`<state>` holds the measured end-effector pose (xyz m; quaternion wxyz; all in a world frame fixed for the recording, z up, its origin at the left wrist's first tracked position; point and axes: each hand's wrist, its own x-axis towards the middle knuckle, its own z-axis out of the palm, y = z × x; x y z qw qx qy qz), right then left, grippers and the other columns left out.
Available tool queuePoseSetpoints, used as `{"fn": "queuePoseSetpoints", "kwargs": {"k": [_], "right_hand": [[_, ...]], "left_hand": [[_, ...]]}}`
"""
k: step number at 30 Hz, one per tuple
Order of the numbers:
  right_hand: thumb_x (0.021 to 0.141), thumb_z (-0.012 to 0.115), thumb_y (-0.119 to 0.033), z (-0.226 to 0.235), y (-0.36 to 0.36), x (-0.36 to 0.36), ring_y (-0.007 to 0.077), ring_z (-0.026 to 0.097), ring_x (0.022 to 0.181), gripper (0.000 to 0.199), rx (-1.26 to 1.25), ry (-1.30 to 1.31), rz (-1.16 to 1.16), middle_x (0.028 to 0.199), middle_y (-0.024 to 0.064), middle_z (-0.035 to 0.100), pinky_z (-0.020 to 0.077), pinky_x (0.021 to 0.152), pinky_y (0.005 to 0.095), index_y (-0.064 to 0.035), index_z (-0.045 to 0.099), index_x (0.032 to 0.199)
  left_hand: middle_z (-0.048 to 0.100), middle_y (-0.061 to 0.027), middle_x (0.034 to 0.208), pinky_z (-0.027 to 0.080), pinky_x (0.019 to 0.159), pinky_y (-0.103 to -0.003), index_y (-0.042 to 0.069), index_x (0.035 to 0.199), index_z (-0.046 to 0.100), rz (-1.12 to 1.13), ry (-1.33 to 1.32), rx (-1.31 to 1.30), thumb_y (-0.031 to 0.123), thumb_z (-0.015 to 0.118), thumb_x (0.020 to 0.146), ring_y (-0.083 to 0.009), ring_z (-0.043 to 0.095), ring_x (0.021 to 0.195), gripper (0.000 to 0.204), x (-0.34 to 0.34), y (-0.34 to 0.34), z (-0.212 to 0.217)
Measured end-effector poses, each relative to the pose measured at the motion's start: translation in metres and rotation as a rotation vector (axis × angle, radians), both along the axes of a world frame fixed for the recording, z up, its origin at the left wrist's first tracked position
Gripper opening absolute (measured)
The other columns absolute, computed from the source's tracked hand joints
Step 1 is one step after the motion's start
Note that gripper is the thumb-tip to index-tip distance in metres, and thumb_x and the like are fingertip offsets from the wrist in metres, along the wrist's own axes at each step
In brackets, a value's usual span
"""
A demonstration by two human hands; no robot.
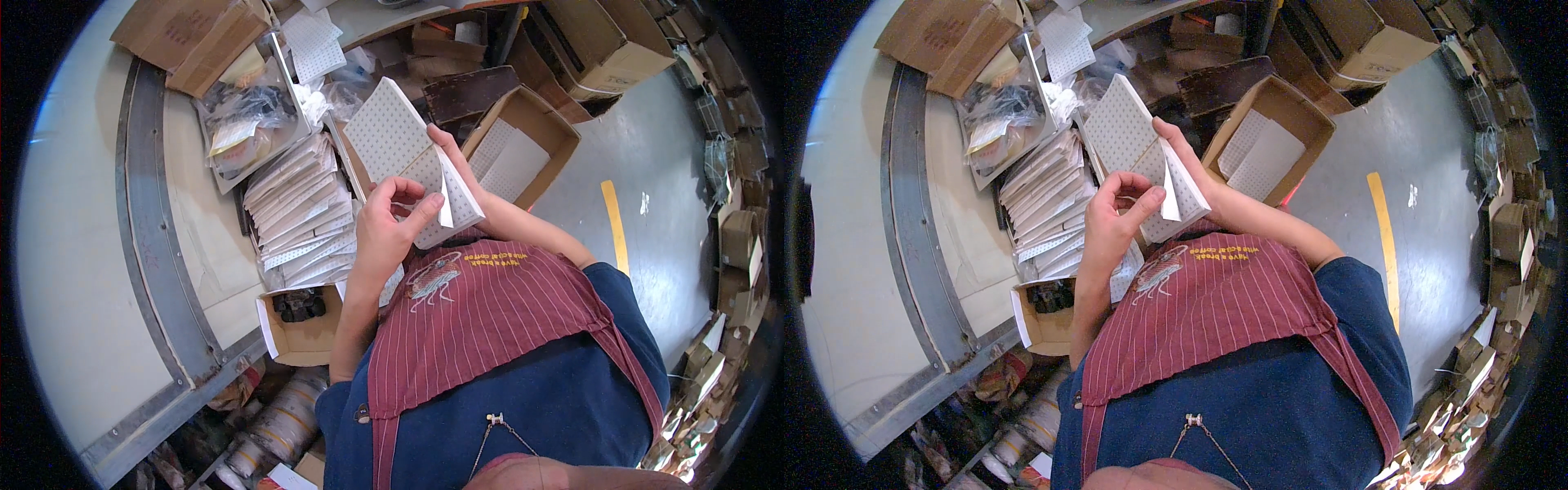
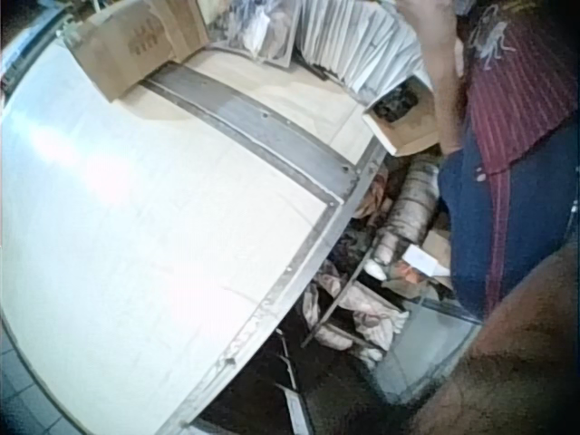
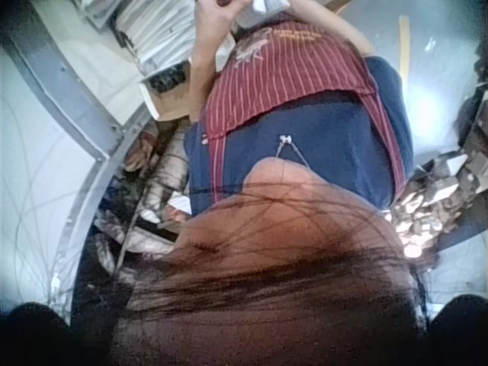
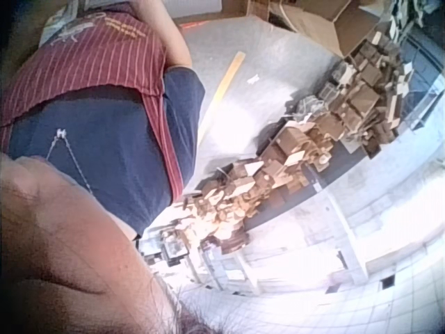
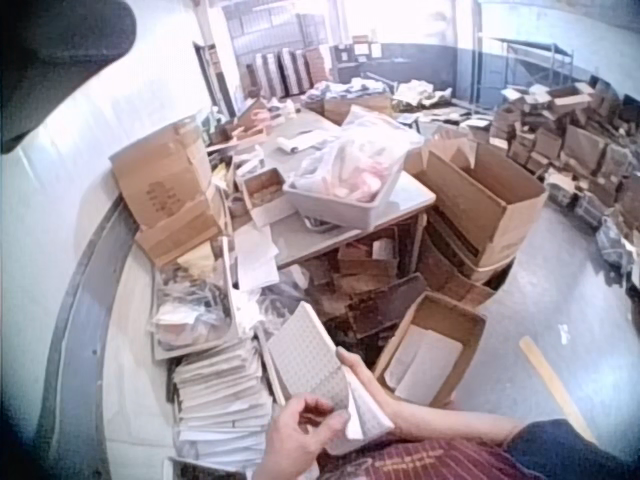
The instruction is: The person picks up and sorts through stacks of paper labels from a cluttered workspace, grouping specific sheets together and securing them with a rubber band.
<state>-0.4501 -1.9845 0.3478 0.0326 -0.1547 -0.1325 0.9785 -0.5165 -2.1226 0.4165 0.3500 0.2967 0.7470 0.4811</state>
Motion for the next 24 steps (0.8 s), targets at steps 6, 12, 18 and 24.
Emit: {"fn": "queuePoseSetpoints", "kwargs": {"k": [6,12,18,24], "right_hand": [[0.093,0.049,-0.065,0.003,-0.001,0.0,0.0315,0.062,0.11,0.082,0.002,0.013,0.008,0.129,0.0207,0.058,0.0516,0.098,0.0431,-0.0015,0.043,0.145],[0.093,0.048,-0.068,-0.012,0.001,-0.004,0.0299,0.062,0.106,0.08,0.046,-0.016,-0.022,0.123,0.0164,0.06,0.0518,0.094,0.0434,-0.0046,0.048,0.142],[0.091,0.048,-0.073,-0.01,-0.001,-0.001,0.0283,0.062,0.103,0.08,-0.06,-0.082,0.091,0.12,0.0132,0.062,0.052,0.09,0.0435,-0.0079,0.054,0.137],[0.09,0.05,-0.072,-0.012,-0.002,-0.003,0.0276,0.062,0.104,0.079,-0.061,-0.085,0.066,0.118,0.0133,0.062,0.0516,0.092,0.0437,-0.0081,0.055,0.136]], "left_hand": [[0.069,-0.003,0.088,0.05,0.074,-0.026,0.002,0.1,0.067,0.003,-0.031,0.013,0.027,0.081,0.086,-0.0106,0.062,0.081,0.032,-0.002,-0.003,-0.008],[0.066,-0.0111,0.11,0.05,0.085,-0.035,0.002,0.111,0.064,-0.107,0.416,0.097,0.035,0.087,0.076,-0.0236,0.063,0.097,0.053,0.004,-0.002,-0.014],[0.056,-0.0181,0.13,0.048,0.099,-0.046,0.005,0.127,0.058,-0.191,0.748,0.239,0.037,0.09,0.068,-0.0377,0.056,0.118,0.075,0.013,0.007,-0.013],[0.056,-0.0161,0.13,0.042,0.105,-0.047,0.004,0.129,0.056,-0.185,0.666,0.224,0.044,0.089,0.069,-0.035,0.054,0.122,0.079,0.011,0.006,-0.017]]}}
